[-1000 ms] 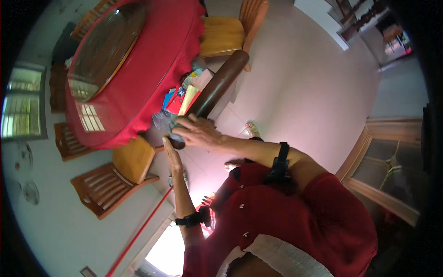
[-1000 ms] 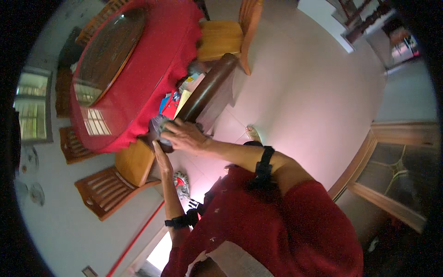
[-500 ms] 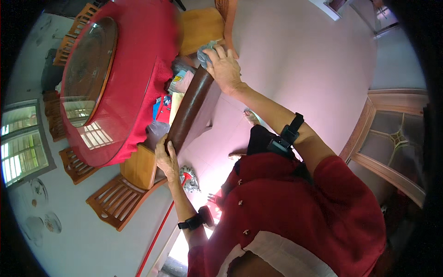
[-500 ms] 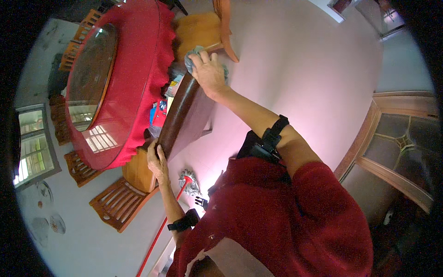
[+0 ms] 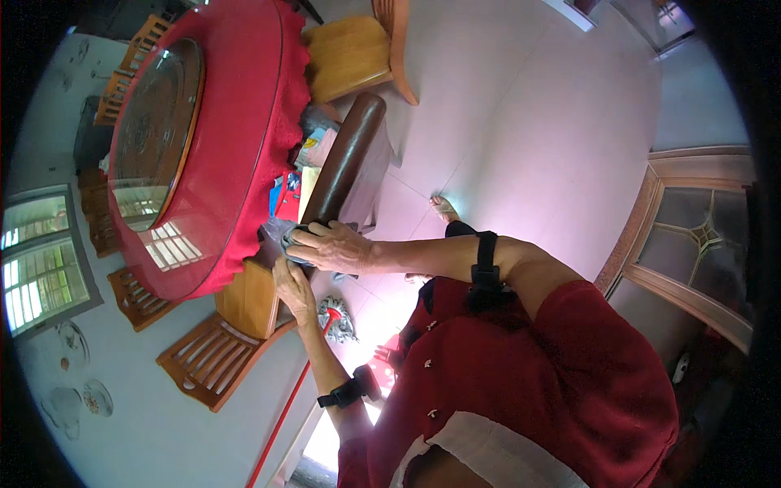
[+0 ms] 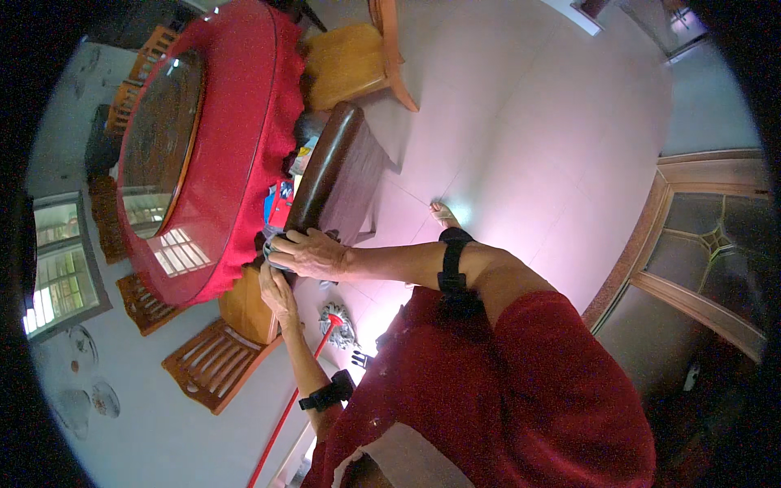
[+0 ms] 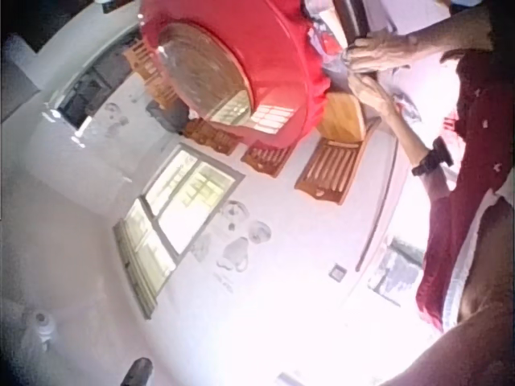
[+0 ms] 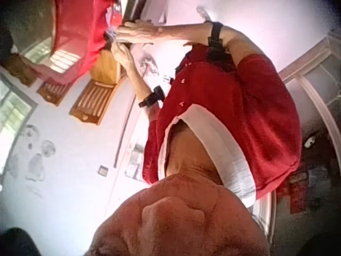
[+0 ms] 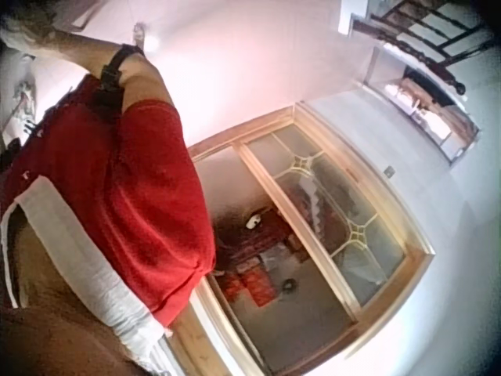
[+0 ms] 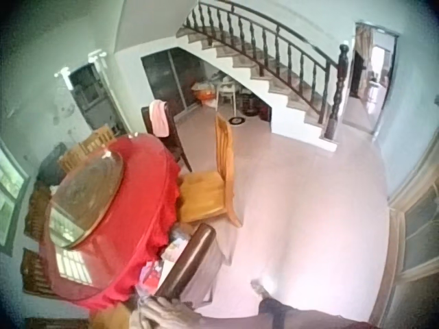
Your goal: Cleaning and wiping down wooden and leather dining chairs with a cloth.
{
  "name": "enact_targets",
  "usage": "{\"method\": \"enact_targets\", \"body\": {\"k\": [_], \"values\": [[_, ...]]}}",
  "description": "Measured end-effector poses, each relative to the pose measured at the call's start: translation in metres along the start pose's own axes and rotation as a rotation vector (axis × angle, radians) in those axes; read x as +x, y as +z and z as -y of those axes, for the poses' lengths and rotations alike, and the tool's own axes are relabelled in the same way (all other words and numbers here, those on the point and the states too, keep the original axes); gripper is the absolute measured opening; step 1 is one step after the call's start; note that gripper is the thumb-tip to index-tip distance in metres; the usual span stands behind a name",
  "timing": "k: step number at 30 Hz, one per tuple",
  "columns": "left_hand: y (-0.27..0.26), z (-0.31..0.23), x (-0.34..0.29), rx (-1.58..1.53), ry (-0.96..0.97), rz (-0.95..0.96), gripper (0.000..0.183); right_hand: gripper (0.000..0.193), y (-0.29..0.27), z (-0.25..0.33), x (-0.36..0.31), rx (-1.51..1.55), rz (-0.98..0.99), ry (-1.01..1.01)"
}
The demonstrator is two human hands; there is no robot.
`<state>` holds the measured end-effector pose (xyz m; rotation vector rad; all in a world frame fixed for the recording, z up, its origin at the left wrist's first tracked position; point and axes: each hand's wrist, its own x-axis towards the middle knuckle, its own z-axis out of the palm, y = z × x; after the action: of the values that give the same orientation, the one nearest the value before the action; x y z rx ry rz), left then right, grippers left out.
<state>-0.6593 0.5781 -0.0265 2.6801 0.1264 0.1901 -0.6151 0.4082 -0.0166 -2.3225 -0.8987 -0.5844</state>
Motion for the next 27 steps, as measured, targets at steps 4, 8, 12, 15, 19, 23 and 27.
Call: {"method": "enact_targets", "body": {"k": [4,8,12,15,19,23,27], "values": [[-0.002,-0.01,-0.002,-0.045,0.102,-0.094,0.03,0.042,-0.006,-0.062,-0.006,0.101,-0.012,0.068],[0.001,-0.016,-0.002,0.022,0.066,-0.125,0.029,0.044,-0.055,-0.145,0.001,-0.397,-0.032,0.296],[0.002,-0.02,-0.003,0.129,0.06,-0.139,0.028,0.042,-0.078,-0.18,0.013,-0.228,-0.119,0.395],[0.007,-0.015,0.001,0.135,0.055,-0.141,0.027,0.037,-0.072,-0.165,0.017,-0.226,-0.087,0.533],[0.008,-0.011,0.004,0.132,-0.025,-0.072,0.031,0.043,-0.049,-0.111,0.01,-0.318,-0.028,0.41],[0.007,-0.023,0.009,-0.671,-0.129,-0.195,0.047,0.043,-0.003,-0.023,-0.001,-0.24,0.054,0.077],[-0.002,-0.014,0.002,-0.903,-0.139,-0.193,0.059,0.032,0.037,0.058,0.002,-0.204,-0.046,-0.009]]}}
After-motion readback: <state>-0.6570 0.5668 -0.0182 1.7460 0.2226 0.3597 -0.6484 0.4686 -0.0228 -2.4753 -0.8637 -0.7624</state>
